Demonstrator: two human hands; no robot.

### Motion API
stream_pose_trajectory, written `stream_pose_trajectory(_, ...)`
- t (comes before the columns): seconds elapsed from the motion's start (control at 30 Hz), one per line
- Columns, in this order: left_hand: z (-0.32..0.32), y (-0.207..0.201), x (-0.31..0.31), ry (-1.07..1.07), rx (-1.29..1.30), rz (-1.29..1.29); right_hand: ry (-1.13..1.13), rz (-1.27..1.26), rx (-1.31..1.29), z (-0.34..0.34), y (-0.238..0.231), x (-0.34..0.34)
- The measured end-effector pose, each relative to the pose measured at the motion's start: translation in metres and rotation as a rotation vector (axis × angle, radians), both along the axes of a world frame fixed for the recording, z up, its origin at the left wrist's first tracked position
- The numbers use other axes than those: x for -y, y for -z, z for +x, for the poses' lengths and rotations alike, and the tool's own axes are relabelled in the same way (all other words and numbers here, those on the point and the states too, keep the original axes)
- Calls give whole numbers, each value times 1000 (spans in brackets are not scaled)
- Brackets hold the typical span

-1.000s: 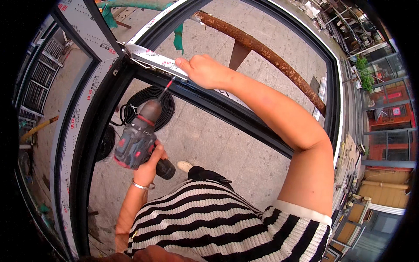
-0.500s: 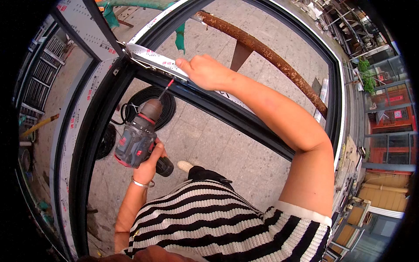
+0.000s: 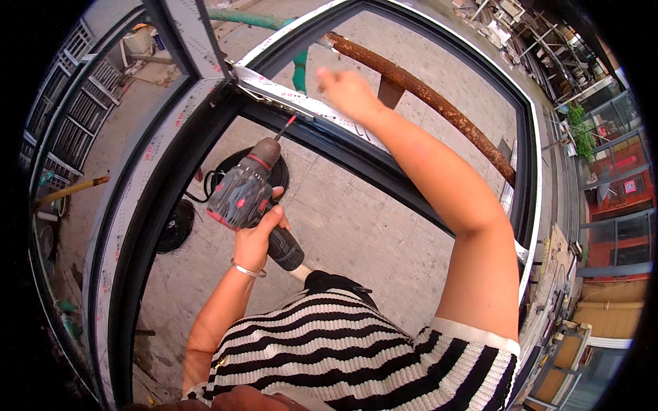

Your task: The person holds a white window frame and uses a yellow tool and a drill to attach hardware to the frame. They use pliers to adjust a component and pick up screws from a container.

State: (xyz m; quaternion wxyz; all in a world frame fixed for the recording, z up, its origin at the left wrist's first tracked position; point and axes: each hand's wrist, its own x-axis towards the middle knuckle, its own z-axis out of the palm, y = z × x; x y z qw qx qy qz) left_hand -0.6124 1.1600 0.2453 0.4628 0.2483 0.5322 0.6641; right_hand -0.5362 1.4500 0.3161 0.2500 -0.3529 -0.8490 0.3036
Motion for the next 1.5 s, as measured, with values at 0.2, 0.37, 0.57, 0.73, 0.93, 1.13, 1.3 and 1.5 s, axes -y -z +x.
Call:
stream_pose_trajectory(0.2,-8,12,84,-80,-200,-101,13,-659,-814,-10,-85,73)
stream_pose_trajectory(0.37,-8,37,155,-76,-346,-155,-257,-981,-939,1,14,170)
stream_pose_trajectory(0.57,-14,47,219,-16,-547,-244,13,-1302,-738,2,133,236)
stream_pose_trajectory(0.73,-14,40,243,14,-549,-287,-135,-1559,-623,22,166,267)
stream_pose_trajectory(0.93,-16,20,266,68,-273,-368,-651,-1474,-381,41,124,264)
stream_pose_trajectory(1.13,-9,10,270,78,-270,-352,-761,-1371,-209,45,115,261)
stream_pose_trajectory(1.3,-3,13,270,65,-149,-363,-880,-1419,-177,43,107,254)
stream_pose_trajectory(1.5,-3,20,270,81,-164,-353,-937,-1473,-84,36,96,244)
